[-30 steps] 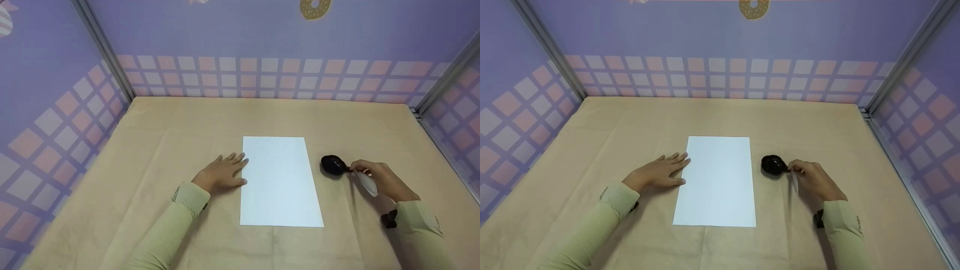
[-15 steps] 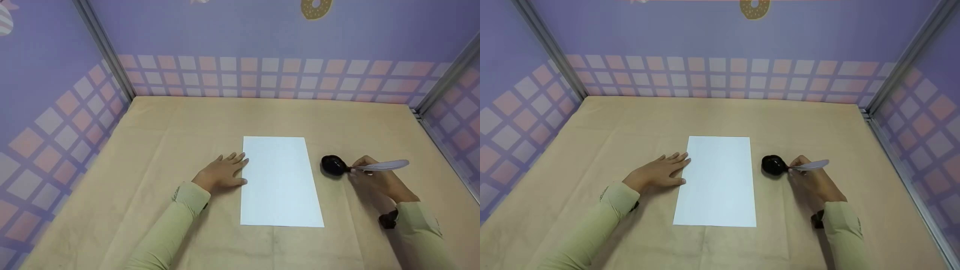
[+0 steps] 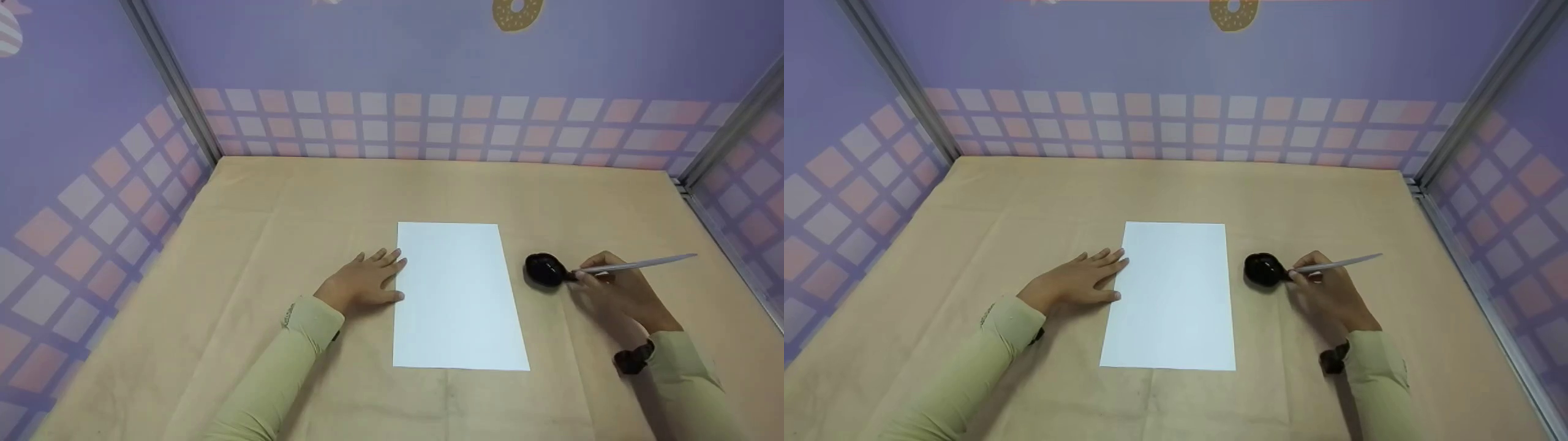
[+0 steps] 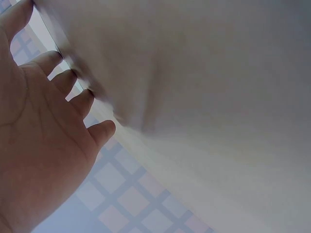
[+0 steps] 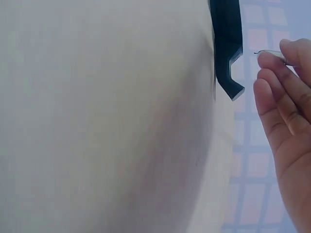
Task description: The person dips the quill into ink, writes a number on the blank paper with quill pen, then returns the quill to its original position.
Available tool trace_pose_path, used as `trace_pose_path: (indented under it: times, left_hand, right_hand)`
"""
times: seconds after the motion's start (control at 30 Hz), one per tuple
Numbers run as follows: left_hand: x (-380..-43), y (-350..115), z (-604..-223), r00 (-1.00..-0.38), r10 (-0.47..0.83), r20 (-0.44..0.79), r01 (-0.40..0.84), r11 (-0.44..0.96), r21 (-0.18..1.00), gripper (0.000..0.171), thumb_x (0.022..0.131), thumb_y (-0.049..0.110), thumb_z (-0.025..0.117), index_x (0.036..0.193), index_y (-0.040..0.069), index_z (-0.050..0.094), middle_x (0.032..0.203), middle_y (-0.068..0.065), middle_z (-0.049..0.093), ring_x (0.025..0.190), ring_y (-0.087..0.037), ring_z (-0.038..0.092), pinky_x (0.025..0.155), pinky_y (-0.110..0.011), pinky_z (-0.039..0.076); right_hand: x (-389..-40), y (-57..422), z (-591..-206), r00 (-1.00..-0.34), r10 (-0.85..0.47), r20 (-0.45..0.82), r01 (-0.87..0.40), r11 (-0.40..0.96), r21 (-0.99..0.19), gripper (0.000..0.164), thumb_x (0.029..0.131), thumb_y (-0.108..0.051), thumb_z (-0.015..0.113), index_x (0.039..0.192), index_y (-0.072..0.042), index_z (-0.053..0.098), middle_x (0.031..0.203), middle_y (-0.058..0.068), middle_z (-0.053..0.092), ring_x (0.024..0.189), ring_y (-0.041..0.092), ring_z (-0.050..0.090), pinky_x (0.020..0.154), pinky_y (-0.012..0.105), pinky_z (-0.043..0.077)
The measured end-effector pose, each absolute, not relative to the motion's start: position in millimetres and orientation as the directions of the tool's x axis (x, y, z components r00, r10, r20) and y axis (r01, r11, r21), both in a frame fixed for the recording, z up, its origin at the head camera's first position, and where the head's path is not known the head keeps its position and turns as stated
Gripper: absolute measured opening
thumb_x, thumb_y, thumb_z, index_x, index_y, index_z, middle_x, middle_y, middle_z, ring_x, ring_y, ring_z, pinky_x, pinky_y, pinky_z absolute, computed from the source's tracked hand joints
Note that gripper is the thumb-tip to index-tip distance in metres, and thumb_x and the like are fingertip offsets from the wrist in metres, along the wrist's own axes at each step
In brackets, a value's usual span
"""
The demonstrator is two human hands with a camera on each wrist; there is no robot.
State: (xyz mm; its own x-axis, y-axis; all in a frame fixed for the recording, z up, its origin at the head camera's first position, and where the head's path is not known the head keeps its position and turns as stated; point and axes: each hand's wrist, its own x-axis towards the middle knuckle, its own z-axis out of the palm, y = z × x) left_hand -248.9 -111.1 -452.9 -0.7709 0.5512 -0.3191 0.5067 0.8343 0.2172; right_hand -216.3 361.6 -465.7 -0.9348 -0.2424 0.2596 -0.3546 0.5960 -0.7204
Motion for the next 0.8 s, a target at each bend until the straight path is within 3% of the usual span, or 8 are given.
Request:
trace_pose_path:
  times: [0.1,0.23,0.5,0.7,0.8]
  left_hand:
    - [-249.1,-111.2,-452.8,-0.769,0.551,-0.324,0.506,0.835,0.218,0.076,0.095,0.060,0.040,0.156,0.023,0.013,0.163,0.004,0.005,0.151,-0.020,0.004,0.121,-0.050,0.009]
    - [-249.0,-111.5,-452.9,-0.770,0.553,-0.320,0.505,0.833,0.224,0.076,0.095,0.060,0.041,0.156,0.023,0.013,0.163,0.005,0.005,0.151,-0.020,0.004,0.121,-0.051,0.008]
    - [-250.1,-111.4,-454.5,-0.770,0.555,-0.314,0.508,0.832,0.223,0.076,0.095,0.060,0.041,0.156,0.023,0.014,0.163,0.005,0.006,0.151,-0.021,0.005,0.121,-0.052,0.009]
    - [-250.3,-110.7,-454.2,-0.769,0.555,-0.315,0.513,0.832,0.212,0.077,0.094,0.061,0.041,0.156,0.023,0.014,0.163,0.004,0.006,0.151,-0.022,0.006,0.121,-0.052,0.010]
    - [-249.5,-110.1,-453.4,-0.774,0.551,-0.312,0.508,0.835,0.212,0.077,0.094,0.061,0.041,0.156,0.023,0.015,0.163,0.004,0.007,0.151,-0.022,0.006,0.121,-0.052,0.010]
  right_hand:
    - [-216.0,361.4,-466.2,-0.945,-0.215,0.248,-0.328,0.612,-0.720,0.010,0.093,-0.005,0.061,0.100,0.002,0.061,0.093,0.014,0.065,0.082,0.003,0.062,0.070,0.012,0.049]
    - [-214.7,360.6,-464.0,-0.959,-0.167,0.228,-0.282,0.630,-0.724,0.011,0.093,-0.011,0.063,0.099,-0.002,0.061,0.090,0.004,0.066,0.079,0.002,0.061,0.066,0.014,0.050]
    - [-215.0,358.2,-459.8,-0.980,-0.090,0.176,-0.195,0.591,-0.783,0.023,0.091,-0.023,0.067,0.102,-0.004,0.061,0.089,-0.006,0.068,0.081,0.006,0.064,0.067,0.016,0.051]
    - [-216.1,355.8,-460.9,-0.984,-0.068,0.166,-0.175,0.570,-0.803,0.025,0.090,-0.024,0.068,0.102,-0.003,0.061,0.089,-0.010,0.068,0.081,0.003,0.064,0.069,0.015,0.051]
    - [-217.7,355.6,-463.1,-0.982,-0.090,0.169,-0.191,0.491,-0.850,0.024,0.090,-0.017,0.067,0.102,0.003,0.060,0.089,-0.007,0.069,0.081,0.007,0.066,0.070,0.018,0.054]
